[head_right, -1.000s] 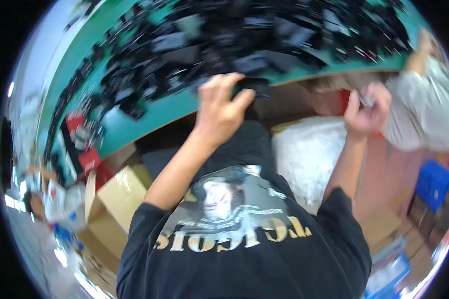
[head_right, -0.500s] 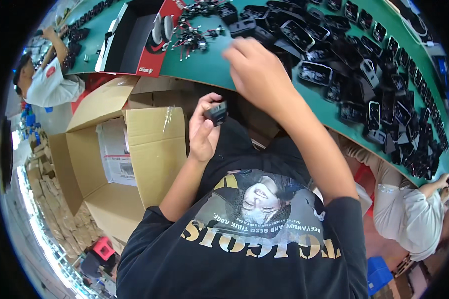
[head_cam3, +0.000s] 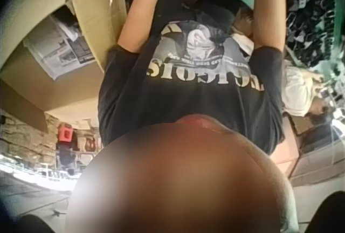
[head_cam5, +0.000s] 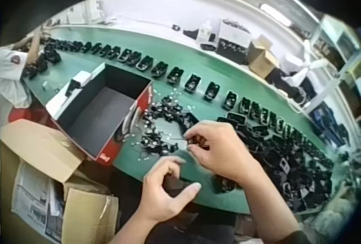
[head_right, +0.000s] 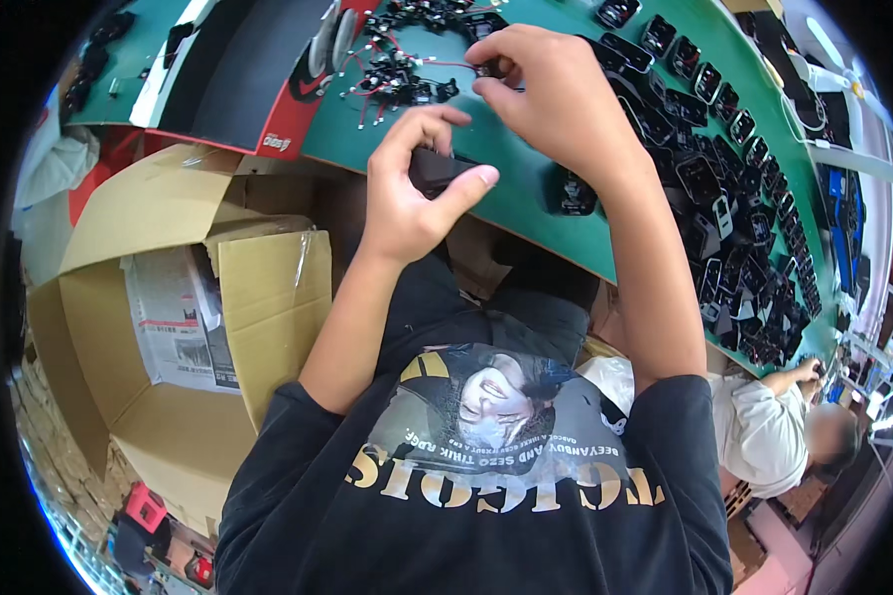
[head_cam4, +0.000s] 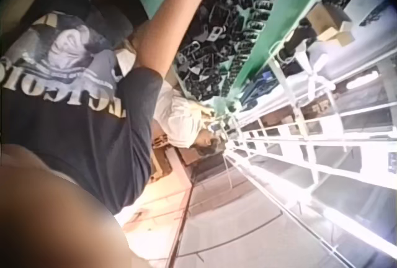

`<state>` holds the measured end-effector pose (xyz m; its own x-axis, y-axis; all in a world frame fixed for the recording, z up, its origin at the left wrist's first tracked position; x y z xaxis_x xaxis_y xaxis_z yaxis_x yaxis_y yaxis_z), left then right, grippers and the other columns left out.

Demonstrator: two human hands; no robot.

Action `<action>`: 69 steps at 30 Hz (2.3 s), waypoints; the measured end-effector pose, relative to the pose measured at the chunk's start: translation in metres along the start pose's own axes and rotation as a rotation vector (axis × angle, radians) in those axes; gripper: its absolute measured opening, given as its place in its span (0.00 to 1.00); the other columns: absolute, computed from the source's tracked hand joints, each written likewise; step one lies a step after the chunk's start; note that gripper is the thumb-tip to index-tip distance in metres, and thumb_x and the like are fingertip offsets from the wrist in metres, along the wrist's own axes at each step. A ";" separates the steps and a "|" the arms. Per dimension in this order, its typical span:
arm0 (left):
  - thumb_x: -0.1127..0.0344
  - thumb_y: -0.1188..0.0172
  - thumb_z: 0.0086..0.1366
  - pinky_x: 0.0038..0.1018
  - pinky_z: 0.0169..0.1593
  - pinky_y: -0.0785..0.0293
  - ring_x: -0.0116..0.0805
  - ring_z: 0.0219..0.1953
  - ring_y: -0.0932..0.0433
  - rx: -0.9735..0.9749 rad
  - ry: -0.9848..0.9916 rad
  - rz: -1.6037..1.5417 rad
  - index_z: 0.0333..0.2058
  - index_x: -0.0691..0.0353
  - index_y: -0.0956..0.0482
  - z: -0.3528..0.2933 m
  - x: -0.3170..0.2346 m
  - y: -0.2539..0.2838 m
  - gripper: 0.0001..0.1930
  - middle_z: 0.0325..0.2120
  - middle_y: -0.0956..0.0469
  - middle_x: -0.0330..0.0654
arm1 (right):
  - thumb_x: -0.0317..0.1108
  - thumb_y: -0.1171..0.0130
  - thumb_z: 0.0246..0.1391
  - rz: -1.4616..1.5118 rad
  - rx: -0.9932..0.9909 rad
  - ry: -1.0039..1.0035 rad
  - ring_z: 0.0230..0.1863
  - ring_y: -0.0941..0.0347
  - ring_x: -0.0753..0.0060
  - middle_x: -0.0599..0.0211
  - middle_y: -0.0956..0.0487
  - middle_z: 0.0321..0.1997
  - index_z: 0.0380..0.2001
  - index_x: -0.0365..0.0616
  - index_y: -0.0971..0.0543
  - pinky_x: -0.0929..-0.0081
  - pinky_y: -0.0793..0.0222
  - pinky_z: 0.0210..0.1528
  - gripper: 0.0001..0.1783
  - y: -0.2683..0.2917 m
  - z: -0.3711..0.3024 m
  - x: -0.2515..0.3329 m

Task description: Assembling plastic housings for small electronic components on a production line.

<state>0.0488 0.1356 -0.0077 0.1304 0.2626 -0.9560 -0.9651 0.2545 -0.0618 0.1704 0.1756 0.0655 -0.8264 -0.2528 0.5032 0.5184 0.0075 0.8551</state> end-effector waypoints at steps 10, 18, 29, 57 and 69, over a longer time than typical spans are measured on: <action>0.68 0.32 0.42 0.31 0.57 0.32 0.40 0.49 0.27 0.200 -0.140 -0.226 0.49 0.64 0.27 0.003 -0.041 -0.021 0.31 0.49 0.26 0.47 | 0.19 0.29 0.47 0.551 -0.297 0.147 0.36 0.22 0.76 0.63 0.15 0.44 0.38 0.37 0.13 0.82 0.24 0.40 0.12 0.037 -0.067 0.006; 0.69 0.31 0.39 0.31 0.55 0.30 0.41 0.45 0.26 0.270 -0.214 -0.237 0.47 0.63 0.25 -0.013 -0.075 -0.051 0.30 0.45 0.24 0.46 | 0.18 0.30 0.48 0.720 -0.348 0.029 0.36 0.20 0.75 0.61 0.16 0.43 0.39 0.37 0.14 0.84 0.23 0.41 0.13 0.062 -0.115 0.002; 0.61 0.31 0.30 0.35 0.55 0.32 0.44 0.48 0.29 0.479 -0.431 -0.082 0.53 0.61 0.33 -0.034 -0.122 -0.101 0.44 0.49 0.31 0.48 | 0.13 0.33 0.45 0.750 -0.487 -0.005 0.32 0.19 0.74 0.65 0.16 0.35 0.46 0.39 0.20 0.82 0.23 0.39 0.23 0.100 -0.195 0.026; 0.67 0.29 0.28 0.36 0.56 0.32 0.46 0.50 0.30 0.773 -0.467 -0.032 0.54 0.61 0.38 -0.045 -0.167 -0.145 0.47 0.50 0.32 0.50 | 0.14 0.34 0.44 0.743 -0.482 -0.010 0.31 0.23 0.77 0.69 0.16 0.32 0.53 0.45 0.27 0.84 0.28 0.35 0.31 0.102 -0.241 0.036; 0.76 0.18 0.39 0.30 0.58 0.28 0.39 0.48 0.22 0.372 -0.120 -0.019 0.57 0.64 0.28 -0.071 -0.128 -0.131 0.43 0.47 0.21 0.48 | 0.20 0.35 0.55 1.670 -0.698 -0.011 0.43 0.19 0.72 0.61 0.16 0.41 0.56 0.46 0.32 0.79 0.22 0.43 0.28 0.028 -0.244 -0.019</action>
<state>0.1420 0.0031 0.1028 0.1943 0.3561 -0.9140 -0.8167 0.5749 0.0503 0.2542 -0.0550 0.0494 0.6055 -0.4004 0.6878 0.6993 -0.1449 -0.7000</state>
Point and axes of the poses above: each hand's wrist, its own z-axis towards the middle knuckle, its own y-axis out of the back of the hand, x = y × z, the point moved 10 cm from there along z, towards the middle knuckle
